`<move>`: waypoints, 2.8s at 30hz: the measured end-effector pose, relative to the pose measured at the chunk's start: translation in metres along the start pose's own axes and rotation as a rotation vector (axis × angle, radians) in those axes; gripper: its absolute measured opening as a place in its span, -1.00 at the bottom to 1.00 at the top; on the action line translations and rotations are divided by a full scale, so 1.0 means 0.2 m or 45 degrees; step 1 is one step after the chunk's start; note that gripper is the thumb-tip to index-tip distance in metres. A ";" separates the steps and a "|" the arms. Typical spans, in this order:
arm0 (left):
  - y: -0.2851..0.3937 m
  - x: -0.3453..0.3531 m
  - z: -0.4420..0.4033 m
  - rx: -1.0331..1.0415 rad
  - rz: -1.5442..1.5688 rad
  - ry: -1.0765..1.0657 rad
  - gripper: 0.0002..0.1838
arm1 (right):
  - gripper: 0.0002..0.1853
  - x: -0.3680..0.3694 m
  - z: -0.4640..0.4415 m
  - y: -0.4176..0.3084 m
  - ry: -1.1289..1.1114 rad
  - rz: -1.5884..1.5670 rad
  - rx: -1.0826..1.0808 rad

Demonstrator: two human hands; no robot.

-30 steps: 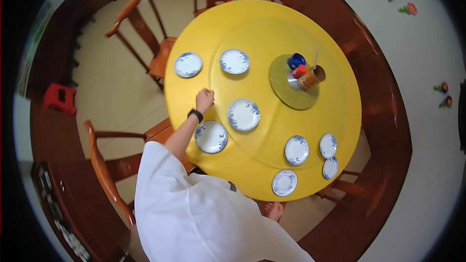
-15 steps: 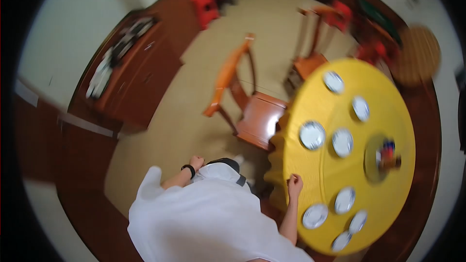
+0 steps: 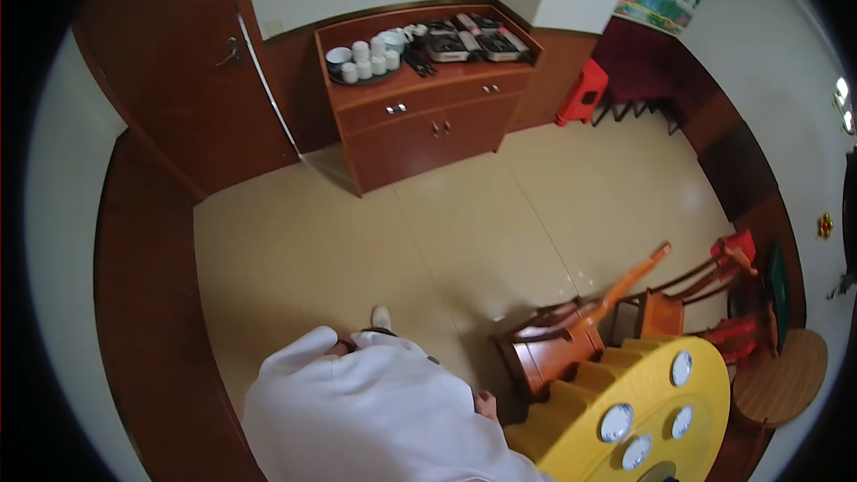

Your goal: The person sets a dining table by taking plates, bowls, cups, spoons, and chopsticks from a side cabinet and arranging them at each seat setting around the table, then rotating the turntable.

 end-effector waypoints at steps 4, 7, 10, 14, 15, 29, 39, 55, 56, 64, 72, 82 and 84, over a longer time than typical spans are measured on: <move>-0.56 -0.51 -0.23 -0.123 0.104 -0.036 -0.60 | -0.62 0.32 -0.20 -0.25 -0.105 0.083 0.071; -0.69 -0.77 -0.42 -0.159 0.219 -0.030 -0.68 | -0.63 0.52 -0.36 -0.48 -0.098 0.108 0.094; -0.57 -0.96 -0.48 -0.368 0.712 -0.142 -0.83 | -0.63 0.55 -0.57 -0.60 -0.064 0.106 0.144; -0.37 -1.13 -0.88 -0.245 0.366 -0.173 -0.81 | -0.63 0.17 -0.96 -0.66 -0.005 0.128 0.248; -0.23 -1.22 -0.91 -0.198 0.482 -0.087 -0.81 | -0.64 0.18 -1.09 -0.75 -0.019 0.060 0.107; 1.79 -2.97 -1.18 0.912 0.675 1.119 -0.80 | -0.63 0.86 -3.22 -2.91 -0.098 0.258 -0.598; 2.47 -3.85 -1.80 0.858 0.065 1.031 -0.17 | -0.37 1.40 -3.11 -5.33 -0.150 0.411 -1.428; 2.62 -4.38 -2.13 0.898 0.103 1.061 -0.39 | -0.49 1.90 -3.37 -5.95 -0.587 1.052 -1.651; 2.63 -4.44 -2.25 0.865 0.067 1.052 -0.41 | -0.49 1.95 -3.40 -6.03 -0.521 1.158 -1.609; 2.58 -4.34 -2.84 0.498 -0.216 0.696 -0.40 | -0.42 2.42 -3.79 -5.95 -0.470 1.537 -1.455; 2.62 -4.25 -2.64 0.619 -0.159 0.920 -0.32 | -0.33 2.18 -3.82 -5.97 -0.537 1.011 -1.443; 2.88 -3.72 -2.86 0.532 0.787 0.182 -0.26 | -0.34 1.54 -4.03 -5.33 -0.388 0.496 -0.927; 2.94 -3.68 -2.92 0.454 0.962 -0.103 -0.23 | -0.30 1.64 -4.13 -5.20 -0.593 0.335 -0.617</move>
Point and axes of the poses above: each hand's wrist, its own z-axis away from the middle knuckle, its own x-axis out of the palm, y = z × x, the point moved 8 cm from there along -z, towards the middle knuckle, and after that the axes turned 3 degrees about -y, right-handed, at the moved point
